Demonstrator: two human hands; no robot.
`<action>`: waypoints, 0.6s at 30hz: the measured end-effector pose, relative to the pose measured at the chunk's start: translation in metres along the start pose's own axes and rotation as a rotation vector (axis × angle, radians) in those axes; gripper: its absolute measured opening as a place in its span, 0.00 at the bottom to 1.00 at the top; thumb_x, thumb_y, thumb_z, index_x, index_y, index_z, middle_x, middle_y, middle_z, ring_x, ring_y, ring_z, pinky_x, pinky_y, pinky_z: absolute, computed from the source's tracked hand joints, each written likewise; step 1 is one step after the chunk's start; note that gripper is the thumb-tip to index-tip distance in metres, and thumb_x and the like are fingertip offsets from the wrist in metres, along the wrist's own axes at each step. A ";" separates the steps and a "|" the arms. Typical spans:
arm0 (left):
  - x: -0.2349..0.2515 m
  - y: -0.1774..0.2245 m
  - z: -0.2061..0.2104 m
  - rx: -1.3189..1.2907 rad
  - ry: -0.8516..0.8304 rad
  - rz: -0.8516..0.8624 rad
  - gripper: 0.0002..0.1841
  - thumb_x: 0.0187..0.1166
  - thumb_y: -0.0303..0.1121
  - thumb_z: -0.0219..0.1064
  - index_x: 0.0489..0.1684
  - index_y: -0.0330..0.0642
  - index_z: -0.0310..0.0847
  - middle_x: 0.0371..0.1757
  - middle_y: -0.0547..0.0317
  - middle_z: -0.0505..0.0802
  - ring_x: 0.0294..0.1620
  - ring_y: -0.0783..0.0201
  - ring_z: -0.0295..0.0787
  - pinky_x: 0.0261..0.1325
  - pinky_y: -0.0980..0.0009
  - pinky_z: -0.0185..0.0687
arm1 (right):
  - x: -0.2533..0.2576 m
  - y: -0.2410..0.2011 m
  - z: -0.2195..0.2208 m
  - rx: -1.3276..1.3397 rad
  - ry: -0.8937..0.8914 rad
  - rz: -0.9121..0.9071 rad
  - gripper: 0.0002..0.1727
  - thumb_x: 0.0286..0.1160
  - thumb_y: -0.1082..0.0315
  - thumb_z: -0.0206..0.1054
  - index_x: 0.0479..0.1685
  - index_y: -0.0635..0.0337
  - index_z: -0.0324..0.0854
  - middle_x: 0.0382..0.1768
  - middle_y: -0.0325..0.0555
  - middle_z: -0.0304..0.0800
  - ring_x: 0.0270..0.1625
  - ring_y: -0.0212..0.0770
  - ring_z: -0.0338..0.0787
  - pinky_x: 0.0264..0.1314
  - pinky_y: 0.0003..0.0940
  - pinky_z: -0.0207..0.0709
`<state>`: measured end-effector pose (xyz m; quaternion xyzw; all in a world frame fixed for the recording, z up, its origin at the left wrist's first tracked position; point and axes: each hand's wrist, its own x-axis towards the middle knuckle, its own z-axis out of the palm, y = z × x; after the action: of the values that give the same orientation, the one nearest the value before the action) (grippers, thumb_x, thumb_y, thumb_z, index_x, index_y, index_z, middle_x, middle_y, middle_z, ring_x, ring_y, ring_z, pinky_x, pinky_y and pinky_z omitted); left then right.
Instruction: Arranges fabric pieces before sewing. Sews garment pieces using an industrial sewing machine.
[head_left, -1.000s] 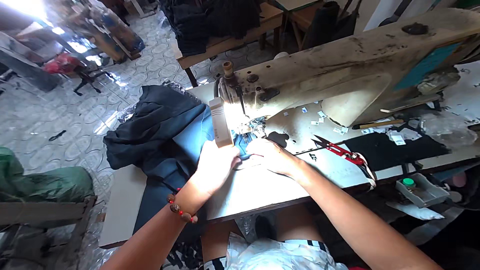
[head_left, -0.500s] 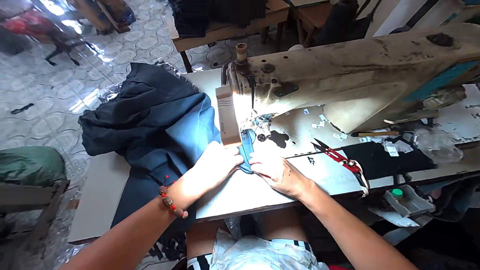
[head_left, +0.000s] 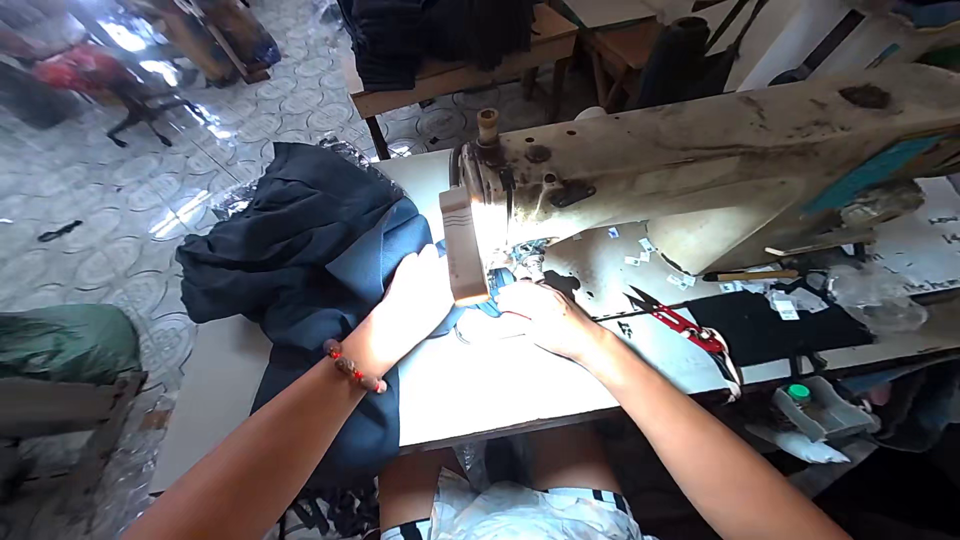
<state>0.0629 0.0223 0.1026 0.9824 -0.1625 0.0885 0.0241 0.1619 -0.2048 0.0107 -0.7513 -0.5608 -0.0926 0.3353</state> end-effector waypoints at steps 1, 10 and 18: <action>0.002 -0.003 -0.006 -0.002 -0.011 0.016 0.14 0.84 0.31 0.64 0.64 0.42 0.87 0.64 0.41 0.88 0.66 0.39 0.83 0.64 0.43 0.78 | 0.001 0.001 0.001 -0.005 -0.005 0.006 0.10 0.75 0.71 0.63 0.41 0.62 0.91 0.48 0.50 0.94 0.59 0.47 0.92 0.68 0.41 0.82; 0.014 0.002 -0.012 0.012 -0.402 -0.106 0.13 0.84 0.42 0.67 0.40 0.42 0.90 0.36 0.46 0.92 0.43 0.44 0.91 0.44 0.43 0.81 | 0.008 -0.005 -0.002 0.024 -0.056 0.064 0.12 0.77 0.73 0.63 0.51 0.61 0.91 0.49 0.53 0.92 0.60 0.52 0.90 0.70 0.49 0.79; 0.010 0.040 -0.012 -0.020 -0.212 0.193 0.10 0.84 0.38 0.62 0.36 0.48 0.88 0.29 0.57 0.89 0.37 0.52 0.89 0.36 0.53 0.81 | 0.004 -0.003 0.010 0.009 0.036 0.033 0.12 0.76 0.71 0.61 0.45 0.59 0.92 0.51 0.49 0.93 0.63 0.48 0.89 0.73 0.46 0.77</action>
<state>0.0567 -0.0178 0.1173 0.9658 -0.2589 -0.0153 0.0083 0.1580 -0.1952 0.0067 -0.7571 -0.5427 -0.0980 0.3502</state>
